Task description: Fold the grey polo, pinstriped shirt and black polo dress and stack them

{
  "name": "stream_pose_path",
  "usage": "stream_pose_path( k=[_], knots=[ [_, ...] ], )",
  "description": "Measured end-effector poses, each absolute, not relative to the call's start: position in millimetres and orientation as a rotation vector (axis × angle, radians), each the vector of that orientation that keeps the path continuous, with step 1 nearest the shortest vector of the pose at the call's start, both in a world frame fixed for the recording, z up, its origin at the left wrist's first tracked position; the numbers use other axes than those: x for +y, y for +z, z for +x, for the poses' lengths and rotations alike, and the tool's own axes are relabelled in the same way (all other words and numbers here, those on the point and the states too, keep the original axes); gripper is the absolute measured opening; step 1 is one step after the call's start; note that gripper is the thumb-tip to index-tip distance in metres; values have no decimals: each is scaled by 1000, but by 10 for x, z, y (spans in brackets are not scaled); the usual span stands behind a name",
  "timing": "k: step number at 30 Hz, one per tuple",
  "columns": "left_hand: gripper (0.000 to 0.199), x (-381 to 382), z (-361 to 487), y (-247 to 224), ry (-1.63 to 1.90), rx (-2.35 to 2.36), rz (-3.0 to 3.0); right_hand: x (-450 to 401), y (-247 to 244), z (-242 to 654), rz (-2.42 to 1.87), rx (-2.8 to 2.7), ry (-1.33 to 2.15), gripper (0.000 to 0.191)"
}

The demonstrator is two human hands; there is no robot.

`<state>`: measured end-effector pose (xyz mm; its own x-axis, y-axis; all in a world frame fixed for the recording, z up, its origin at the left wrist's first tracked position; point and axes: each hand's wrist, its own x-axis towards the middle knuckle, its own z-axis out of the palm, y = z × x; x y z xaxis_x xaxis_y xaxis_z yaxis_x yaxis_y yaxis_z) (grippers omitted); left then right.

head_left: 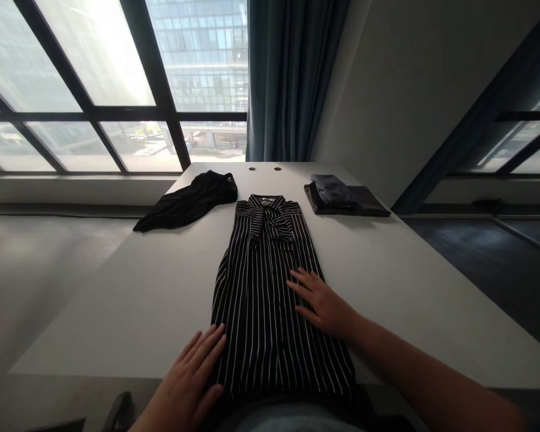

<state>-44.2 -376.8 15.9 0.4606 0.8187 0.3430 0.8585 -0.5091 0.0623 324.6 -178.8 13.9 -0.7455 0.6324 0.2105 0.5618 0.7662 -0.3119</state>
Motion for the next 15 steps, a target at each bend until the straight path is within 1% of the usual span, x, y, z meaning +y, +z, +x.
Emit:
stream_pose_path(
  k=[3,5,7,11,13,15],
  knots=[
    [59,-3620,-442,129,-554,-1595,-2484,-2516,-4,3531,-945,-2675,376,64],
    [50,-3490,-287,178,-522,-1729,-2419,-2771,-36,3583,-980,-2676,398,65],
    [44,-3360,-46,279,-421,-1930,-2330,-2866,-19,3575,-993,-2685,413,66],
    [34,-3160,373,490,-81,-2265,-2203,-2871,69,3545,-931,-2710,410,67],
    [29,-3097,448,555,57,-2364,-2188,-2887,86,3557,-900,-2683,385,59],
    [26,-3053,448,600,123,-2397,-2219,-2916,75,3578,-874,-2636,363,41]
  ],
)
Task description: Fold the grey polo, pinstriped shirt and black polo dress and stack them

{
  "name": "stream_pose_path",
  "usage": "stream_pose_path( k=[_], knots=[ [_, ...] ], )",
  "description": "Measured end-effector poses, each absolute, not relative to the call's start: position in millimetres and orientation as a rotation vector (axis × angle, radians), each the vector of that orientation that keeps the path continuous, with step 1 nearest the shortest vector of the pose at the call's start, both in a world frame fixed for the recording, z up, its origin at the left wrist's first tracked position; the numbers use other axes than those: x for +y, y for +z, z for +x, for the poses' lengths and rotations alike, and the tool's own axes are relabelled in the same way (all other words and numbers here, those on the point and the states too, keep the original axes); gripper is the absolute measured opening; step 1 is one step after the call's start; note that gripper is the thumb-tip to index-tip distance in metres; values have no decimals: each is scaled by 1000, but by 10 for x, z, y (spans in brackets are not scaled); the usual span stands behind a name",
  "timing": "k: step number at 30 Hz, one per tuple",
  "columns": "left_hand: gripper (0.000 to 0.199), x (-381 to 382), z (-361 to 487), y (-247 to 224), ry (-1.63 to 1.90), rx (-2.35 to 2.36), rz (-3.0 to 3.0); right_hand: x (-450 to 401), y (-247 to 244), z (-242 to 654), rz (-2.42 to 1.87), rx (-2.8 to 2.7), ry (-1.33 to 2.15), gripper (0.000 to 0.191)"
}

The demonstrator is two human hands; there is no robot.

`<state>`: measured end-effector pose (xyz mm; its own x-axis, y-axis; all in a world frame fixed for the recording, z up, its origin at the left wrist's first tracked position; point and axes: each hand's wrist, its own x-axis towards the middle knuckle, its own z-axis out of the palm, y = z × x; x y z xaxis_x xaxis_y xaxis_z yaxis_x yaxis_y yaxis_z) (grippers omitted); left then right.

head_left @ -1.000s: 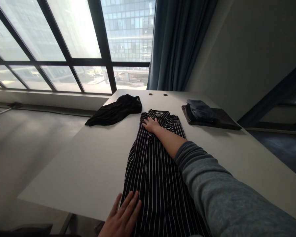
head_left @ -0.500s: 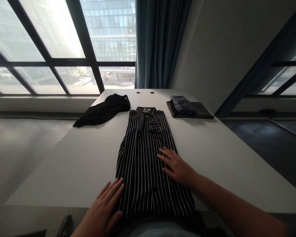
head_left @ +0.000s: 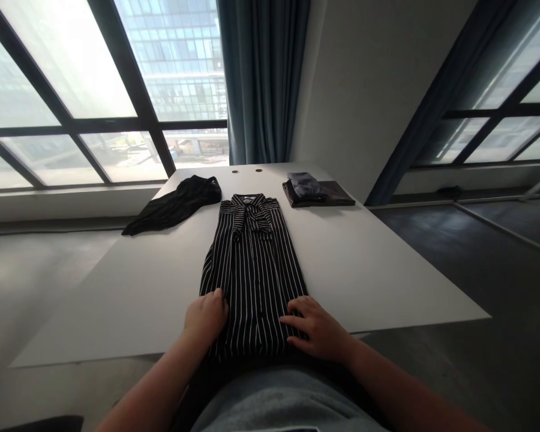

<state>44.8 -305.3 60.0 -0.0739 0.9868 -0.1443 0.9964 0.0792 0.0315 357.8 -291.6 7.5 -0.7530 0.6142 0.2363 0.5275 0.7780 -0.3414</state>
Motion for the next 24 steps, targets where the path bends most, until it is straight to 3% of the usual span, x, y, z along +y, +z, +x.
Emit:
stream_pose_path(
  k=[4,13,18,24],
  knots=[
    [26,-2980,411,683,-94,2170,2034,-2931,43,3589,-800,-2618,337,11],
    [20,-2930,500,644,-66,1975,2122,-2931,372,3448,-723,-2743,393,14],
    [17,-3245,364,445,150,1823,2301,-2969,418,3450,-712,-2850,452,8],
    [27,-3687,218,276,307,1900,2344,-3000,238,3538,-833,-2701,456,49]
  ],
)
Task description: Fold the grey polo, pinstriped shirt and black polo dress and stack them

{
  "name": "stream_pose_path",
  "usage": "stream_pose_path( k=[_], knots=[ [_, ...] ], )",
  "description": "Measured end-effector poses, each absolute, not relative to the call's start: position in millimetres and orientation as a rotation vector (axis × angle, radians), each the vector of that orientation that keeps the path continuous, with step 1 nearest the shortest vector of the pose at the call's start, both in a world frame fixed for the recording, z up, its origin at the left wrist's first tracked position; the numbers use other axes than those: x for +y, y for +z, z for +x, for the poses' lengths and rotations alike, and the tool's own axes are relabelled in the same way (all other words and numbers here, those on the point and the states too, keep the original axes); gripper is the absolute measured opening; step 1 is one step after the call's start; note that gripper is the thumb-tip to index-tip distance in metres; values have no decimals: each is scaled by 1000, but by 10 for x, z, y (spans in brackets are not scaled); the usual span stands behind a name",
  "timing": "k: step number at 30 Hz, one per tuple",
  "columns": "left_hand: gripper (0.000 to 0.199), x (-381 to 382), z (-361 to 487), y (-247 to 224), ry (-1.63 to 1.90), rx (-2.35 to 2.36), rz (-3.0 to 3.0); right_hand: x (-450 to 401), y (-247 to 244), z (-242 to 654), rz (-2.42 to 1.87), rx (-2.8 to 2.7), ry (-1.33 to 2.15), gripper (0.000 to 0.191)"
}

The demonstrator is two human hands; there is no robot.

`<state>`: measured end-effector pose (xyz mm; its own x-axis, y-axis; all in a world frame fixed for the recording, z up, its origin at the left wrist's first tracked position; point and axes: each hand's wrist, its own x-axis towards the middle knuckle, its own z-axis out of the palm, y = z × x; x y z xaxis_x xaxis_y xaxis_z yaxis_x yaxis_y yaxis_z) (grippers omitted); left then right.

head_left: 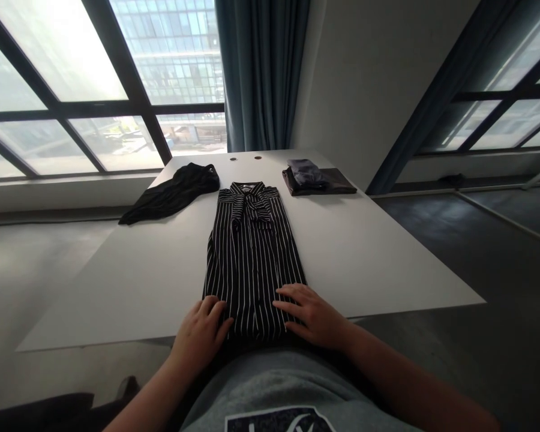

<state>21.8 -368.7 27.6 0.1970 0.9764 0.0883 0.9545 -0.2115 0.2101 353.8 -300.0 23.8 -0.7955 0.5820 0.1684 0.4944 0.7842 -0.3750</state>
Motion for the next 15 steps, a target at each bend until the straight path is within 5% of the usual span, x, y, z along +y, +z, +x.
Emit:
stream_pose_path(
  k=[4,10,15],
  knots=[
    [33,-3558,205,472,131,2183,2118,-2979,177,3514,-897,-2702,453,54],
    [33,-3220,184,804,-131,2283,1995,-2435,493,2966,-1117,-2350,680,22],
    [33,-3756,101,642,-156,2155,1936,-1521,583,2160,-1334,-2186,1115,46]
  ],
)
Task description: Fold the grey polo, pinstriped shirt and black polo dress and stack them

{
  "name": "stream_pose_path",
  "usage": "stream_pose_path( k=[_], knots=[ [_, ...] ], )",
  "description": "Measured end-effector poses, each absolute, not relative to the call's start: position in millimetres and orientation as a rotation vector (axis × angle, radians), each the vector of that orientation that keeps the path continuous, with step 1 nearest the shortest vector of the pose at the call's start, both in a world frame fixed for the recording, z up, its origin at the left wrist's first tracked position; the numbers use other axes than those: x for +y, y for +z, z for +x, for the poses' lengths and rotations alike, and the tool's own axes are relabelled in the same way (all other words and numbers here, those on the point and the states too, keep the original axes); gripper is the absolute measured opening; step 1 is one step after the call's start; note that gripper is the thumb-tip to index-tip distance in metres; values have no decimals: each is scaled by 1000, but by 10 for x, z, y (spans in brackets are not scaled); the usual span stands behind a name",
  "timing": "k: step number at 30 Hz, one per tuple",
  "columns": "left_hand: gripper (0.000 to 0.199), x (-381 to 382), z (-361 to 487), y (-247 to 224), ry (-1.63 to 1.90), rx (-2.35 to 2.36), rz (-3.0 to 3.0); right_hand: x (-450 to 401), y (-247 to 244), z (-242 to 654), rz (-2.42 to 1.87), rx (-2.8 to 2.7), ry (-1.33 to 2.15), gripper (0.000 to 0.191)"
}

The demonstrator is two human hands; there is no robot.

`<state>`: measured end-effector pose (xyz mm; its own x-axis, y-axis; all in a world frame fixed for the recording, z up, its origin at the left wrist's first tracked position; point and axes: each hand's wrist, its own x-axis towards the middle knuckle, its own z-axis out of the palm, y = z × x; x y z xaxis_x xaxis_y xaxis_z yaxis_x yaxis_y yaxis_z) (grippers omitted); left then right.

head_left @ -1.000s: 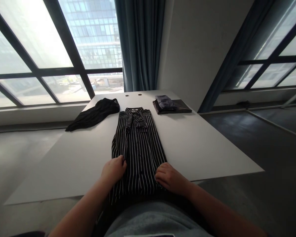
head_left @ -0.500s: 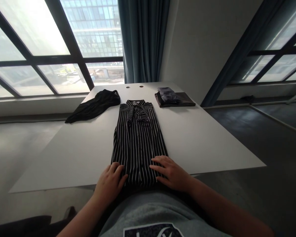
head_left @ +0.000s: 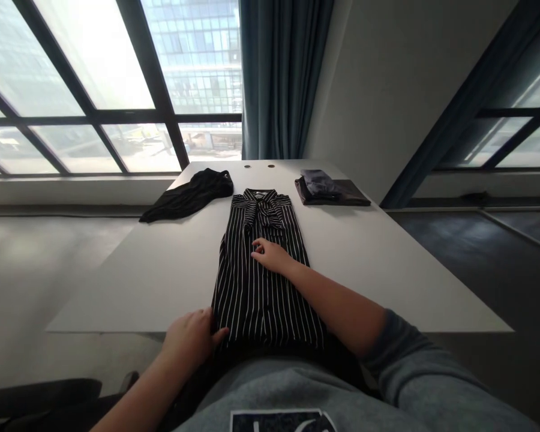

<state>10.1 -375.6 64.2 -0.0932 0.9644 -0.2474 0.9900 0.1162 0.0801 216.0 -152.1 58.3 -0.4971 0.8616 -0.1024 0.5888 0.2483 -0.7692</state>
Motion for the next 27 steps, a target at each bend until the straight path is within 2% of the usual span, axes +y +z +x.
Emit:
stream_pose_path(
  k=[2,4,5,9,12,20,24,27],
  knots=[
    [49,-4016,60,475,-14,2120,2009,-1209,529,1870,-1432,-2039,1374,59],
    [68,-4190,24,295,164,2110,2141,-975,462,1636,-1484,-1933,1468,58],
    [68,-4238,6,212,252,2108,2204,-886,431,1543,-1496,-1915,1470,55],
    [33,-4240,-72,5,555,2058,2296,-670,325,1323,-1501,-1917,1398,27],
    [21,-4198,-118,19,737,2010,2186,-600,248,1283,-1477,-1894,1376,17],
    [18,-4422,27,249,1114,1940,1401,-614,108,1349,-1362,-1833,1428,31],
    [24,-4599,92,2,1272,1855,1045,-648,121,1368,-1335,-1850,1411,33],
    [22,-4688,77,-229,1273,1832,905,-652,116,1380,-1331,-1862,1387,27]
  ],
)
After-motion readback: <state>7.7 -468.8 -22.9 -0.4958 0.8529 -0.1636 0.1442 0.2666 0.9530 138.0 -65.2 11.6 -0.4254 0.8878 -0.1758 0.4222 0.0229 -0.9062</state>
